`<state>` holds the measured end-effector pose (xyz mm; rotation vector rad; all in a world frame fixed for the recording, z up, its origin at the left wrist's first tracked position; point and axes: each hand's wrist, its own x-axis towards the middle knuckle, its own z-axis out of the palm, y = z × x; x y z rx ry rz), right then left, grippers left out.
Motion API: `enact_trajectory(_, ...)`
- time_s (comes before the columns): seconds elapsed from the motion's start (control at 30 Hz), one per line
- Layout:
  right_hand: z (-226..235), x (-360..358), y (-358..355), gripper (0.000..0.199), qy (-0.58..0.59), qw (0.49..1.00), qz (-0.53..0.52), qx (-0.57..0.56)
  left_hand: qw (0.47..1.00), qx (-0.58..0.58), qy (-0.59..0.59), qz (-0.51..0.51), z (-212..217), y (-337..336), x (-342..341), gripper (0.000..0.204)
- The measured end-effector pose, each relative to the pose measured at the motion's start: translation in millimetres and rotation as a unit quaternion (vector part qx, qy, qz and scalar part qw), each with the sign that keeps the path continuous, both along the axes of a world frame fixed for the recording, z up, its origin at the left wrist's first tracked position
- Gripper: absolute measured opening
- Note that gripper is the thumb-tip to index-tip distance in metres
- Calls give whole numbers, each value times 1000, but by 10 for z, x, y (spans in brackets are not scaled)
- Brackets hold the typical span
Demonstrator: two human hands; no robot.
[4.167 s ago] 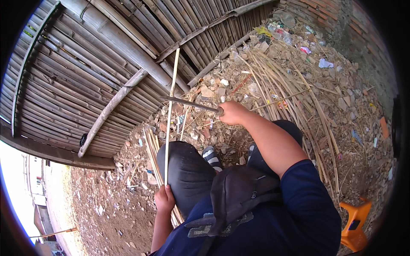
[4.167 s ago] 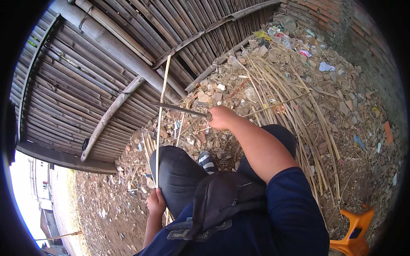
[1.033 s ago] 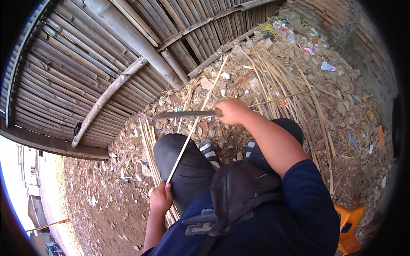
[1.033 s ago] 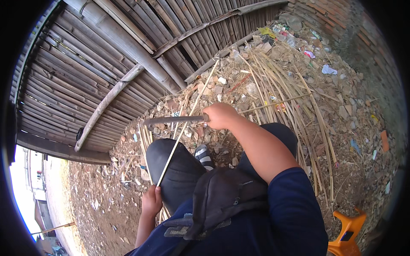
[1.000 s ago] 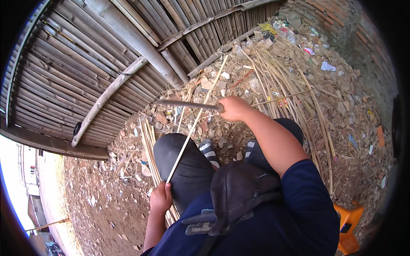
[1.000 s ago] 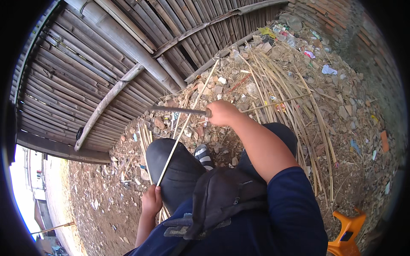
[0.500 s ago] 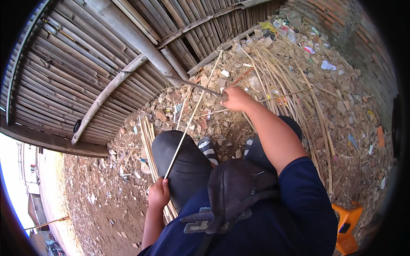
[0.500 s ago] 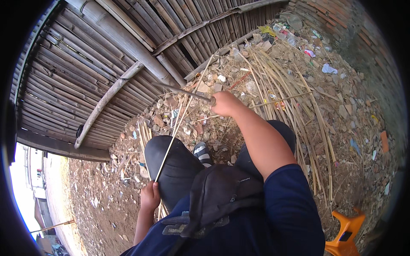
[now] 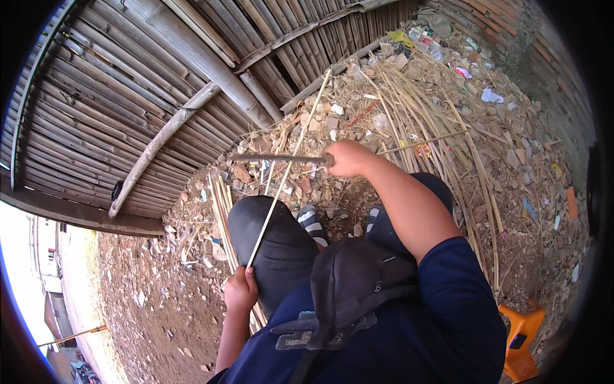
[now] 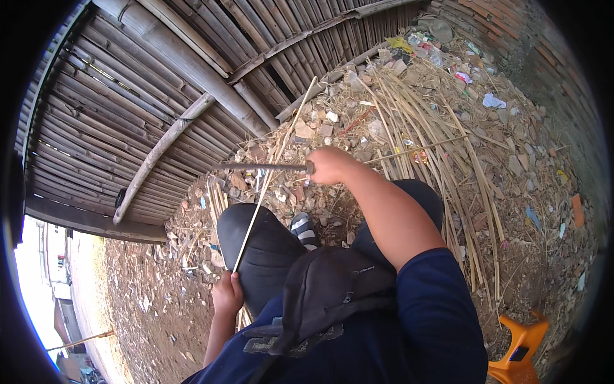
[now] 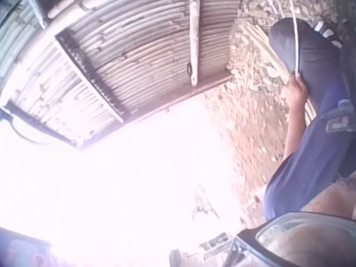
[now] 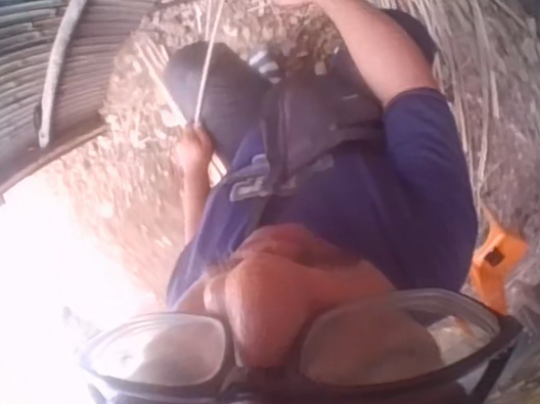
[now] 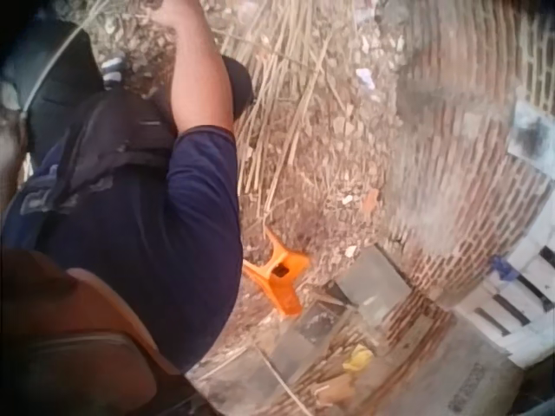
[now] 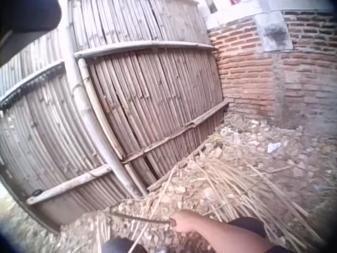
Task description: The person shaves a bamboo strip using a knife, removing the outer layer.
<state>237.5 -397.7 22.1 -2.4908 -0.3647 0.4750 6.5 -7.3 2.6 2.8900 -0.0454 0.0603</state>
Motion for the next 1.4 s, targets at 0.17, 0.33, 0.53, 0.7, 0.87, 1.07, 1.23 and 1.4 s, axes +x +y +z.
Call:
enact_trajectory(0.17,-398,239,-327,42,-84,989,-125,-7,1000,14,9,14,188,-131,45,37)
enact_trajectory(0.33,-90,-46,-21,40,-56,994,-65,-65,999,28,31,25,193,-132,42,41)
enact_trajectory(0.53,-64,-71,8,29,-60,997,28,-44,1000,0,13,17,165,-74,58,42)
enact_trajectory(0.7,-225,110,-212,42,-58,996,-67,-28,999,-11,19,25,192,-97,73,42)
enact_trajectory(0.87,-18,-92,-10,38,-43,996,-43,-71,999,5,34,28,211,-90,75,42)
enact_trajectory(1.07,-54,-116,29,38,-89,996,14,-30,999,-34,17,25,114,-29,66,41)
enact_trajectory(1.23,-121,24,-182,44,-92,986,-140,-13,998,-41,27,34,175,-49,42,40)
enact_trajectory(1.4,-42,33,-205,42,-88,973,-203,70,997,-69,-8,45,32,213,-64,41)
